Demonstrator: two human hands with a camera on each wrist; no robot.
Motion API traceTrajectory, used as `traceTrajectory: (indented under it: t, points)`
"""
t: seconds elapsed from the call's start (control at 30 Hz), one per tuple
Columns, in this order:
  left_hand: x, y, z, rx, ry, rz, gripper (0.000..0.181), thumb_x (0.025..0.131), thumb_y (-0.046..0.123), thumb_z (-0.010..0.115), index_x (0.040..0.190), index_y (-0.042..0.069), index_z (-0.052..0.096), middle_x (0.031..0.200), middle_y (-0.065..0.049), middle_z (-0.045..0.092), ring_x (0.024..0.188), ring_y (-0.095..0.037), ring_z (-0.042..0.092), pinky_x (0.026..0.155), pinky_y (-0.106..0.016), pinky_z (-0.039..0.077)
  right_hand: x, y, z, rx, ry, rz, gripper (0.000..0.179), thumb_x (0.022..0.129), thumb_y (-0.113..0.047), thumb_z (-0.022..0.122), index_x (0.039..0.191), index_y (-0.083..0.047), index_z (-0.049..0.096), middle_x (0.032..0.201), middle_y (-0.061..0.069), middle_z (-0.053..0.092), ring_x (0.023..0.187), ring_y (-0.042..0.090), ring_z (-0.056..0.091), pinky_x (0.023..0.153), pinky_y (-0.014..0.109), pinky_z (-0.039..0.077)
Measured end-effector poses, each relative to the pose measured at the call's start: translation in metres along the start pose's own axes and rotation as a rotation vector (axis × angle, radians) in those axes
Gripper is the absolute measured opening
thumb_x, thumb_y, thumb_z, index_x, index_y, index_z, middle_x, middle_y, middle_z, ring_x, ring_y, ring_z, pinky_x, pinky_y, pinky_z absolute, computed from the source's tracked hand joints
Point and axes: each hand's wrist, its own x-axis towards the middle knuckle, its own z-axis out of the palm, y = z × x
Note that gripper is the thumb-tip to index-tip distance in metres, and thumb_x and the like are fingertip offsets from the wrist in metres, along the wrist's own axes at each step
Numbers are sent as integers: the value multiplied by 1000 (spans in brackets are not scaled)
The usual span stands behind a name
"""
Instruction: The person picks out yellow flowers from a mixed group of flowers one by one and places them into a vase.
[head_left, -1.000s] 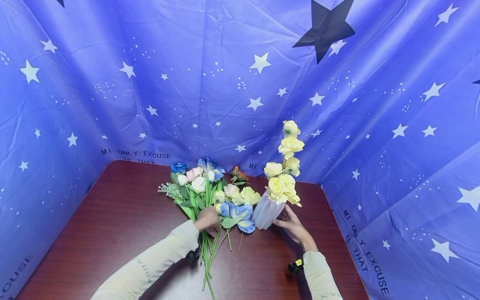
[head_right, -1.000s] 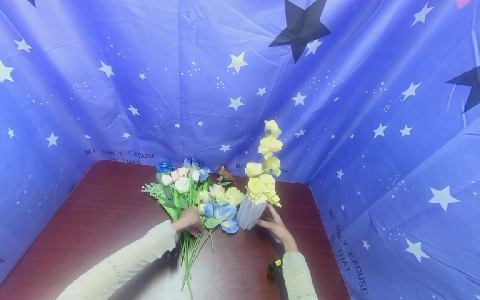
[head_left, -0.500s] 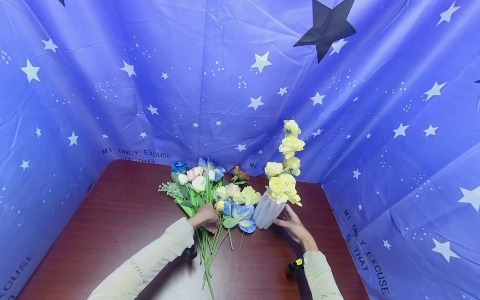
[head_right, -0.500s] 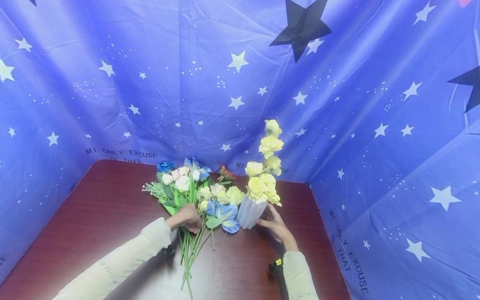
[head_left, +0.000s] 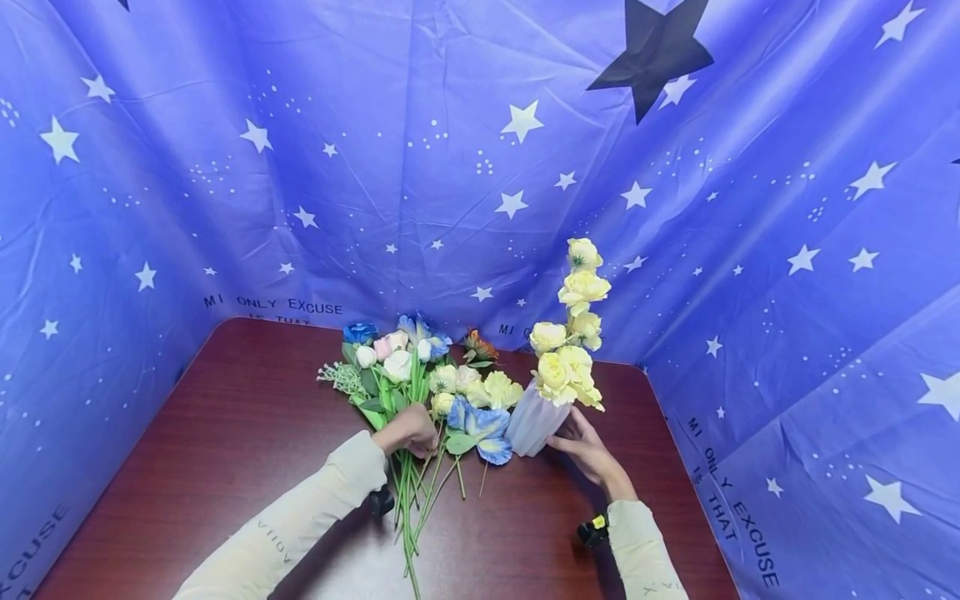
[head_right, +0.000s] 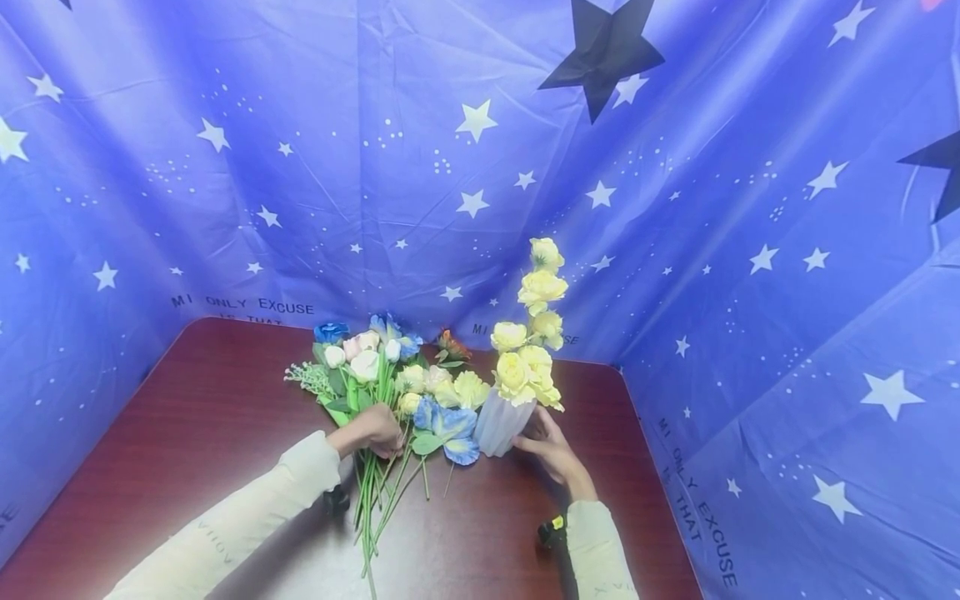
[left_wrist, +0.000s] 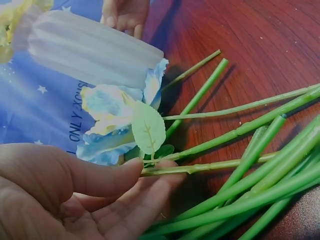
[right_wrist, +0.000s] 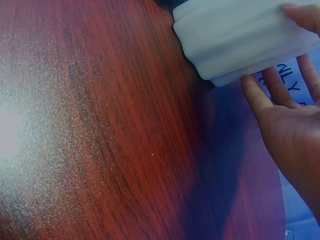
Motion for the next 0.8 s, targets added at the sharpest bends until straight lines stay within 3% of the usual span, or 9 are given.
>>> traceTrajectory:
  t: [0.2, 0.33, 0.8]
  points:
    - [1, -1, -1, -45, -63, -5, 10, 93, -9, 66, 95, -9, 76, 73, -6, 73, 57, -8, 63, 65, -24, 63, 0, 0, 0, 4, -14, -23, 81, 90, 9, 65, 158, -15, 26, 143, -18, 50, 131, -4, 50, 105, 18, 47]
    - [0, -1, -1, -60, -77, 19, 12, 92, -5, 69, 101, -8, 76, 82, -10, 77, 59, -5, 63, 66, -22, 62, 0, 0, 0, 10, -22, -29, 81, 91, 10, 64, 158, -15, 25, 144, -17, 49, 131, -3, 50, 105, 19, 48]
    - [-2, -6, -1, -302, 61, 153, 7, 82, -10, 77, 89, -11, 76, 79, -21, 77, 57, -16, 72, 63, -34, 64, 1, 3, -2, 5, -20, -14, 82, 90, 9, 65, 158, -14, 26, 144, -17, 51, 131, -1, 50, 105, 21, 49]
